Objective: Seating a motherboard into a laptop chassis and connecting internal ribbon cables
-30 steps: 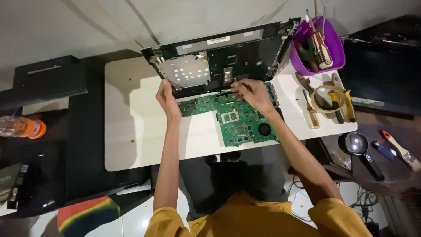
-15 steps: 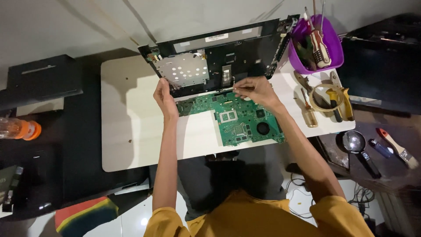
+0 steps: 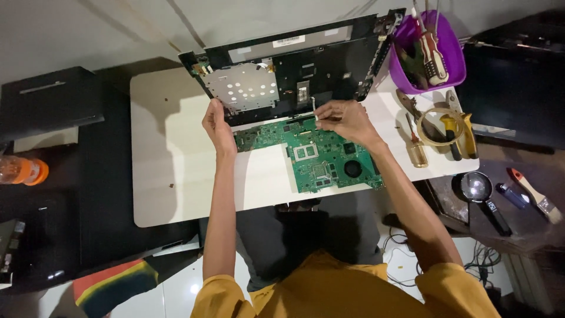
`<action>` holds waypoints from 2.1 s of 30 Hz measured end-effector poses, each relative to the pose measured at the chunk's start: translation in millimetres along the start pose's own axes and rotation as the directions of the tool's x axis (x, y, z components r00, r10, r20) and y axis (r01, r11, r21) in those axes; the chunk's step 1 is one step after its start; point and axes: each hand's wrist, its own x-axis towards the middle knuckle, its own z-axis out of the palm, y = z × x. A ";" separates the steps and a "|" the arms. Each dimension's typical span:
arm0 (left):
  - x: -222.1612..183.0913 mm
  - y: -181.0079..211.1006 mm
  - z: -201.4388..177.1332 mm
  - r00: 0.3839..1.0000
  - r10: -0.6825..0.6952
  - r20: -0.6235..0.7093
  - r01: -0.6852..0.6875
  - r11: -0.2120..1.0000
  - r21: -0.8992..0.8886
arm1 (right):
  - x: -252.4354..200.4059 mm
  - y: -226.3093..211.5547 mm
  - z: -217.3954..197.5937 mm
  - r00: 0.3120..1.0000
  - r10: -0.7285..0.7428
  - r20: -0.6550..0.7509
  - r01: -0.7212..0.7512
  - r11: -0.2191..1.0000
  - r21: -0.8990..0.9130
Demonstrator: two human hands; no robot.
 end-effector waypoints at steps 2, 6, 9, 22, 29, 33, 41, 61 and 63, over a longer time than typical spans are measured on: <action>3.9 -15.5 -3.5 1.000 0.000 0.008 0.000 1.000 -0.007 | -0.6 -5.3 -2.0 0.999 -0.015 0.031 0.015 1.000 0.000; -12.5 43.1 10.4 1.000 -0.014 0.016 0.013 1.000 0.003 | 0.0 -15.2 -3.3 0.999 -0.023 0.040 0.022 1.000 0.019; -7.3 31.0 9.2 1.000 -0.009 0.015 0.009 1.000 0.002 | -0.1 -18.9 -4.0 0.997 -0.058 0.050 0.060 0.997 -0.041; -4.8 30.9 8.0 1.000 -0.011 -0.006 0.011 1.000 0.010 | 5.5 4.3 -3.6 0.996 -0.076 0.052 0.081 0.991 -0.106; 12.6 -41.0 -12.3 1.000 -0.014 -0.002 0.014 1.000 -0.015 | 5.5 9.7 -3.5 0.992 -0.117 0.053 0.121 0.990 -0.079; 19.1 -63.1 -17.7 1.000 -0.023 -0.012 0.022 1.000 -0.012 | 4.0 10.9 -1.1 0.994 -0.107 0.020 0.109 0.989 -0.103; 8.7 -35.1 -6.6 1.000 -0.014 0.006 0.015 0.998 -0.062 | 3.0 16.9 -0.3 0.988 -0.152 -0.004 0.150 0.982 -0.114; 12.9 -38.0 -12.9 1.000 0.016 0.012 -0.016 0.999 -0.029 | -3.3 8.1 0.5 0.968 -0.249 -0.026 0.241 0.954 -0.177; 12.0 -33.9 -12.0 1.000 0.010 0.014 -0.010 0.999 -0.033 | -3.2 10.0 0.9 0.966 -0.258 -0.025 0.248 0.947 -0.203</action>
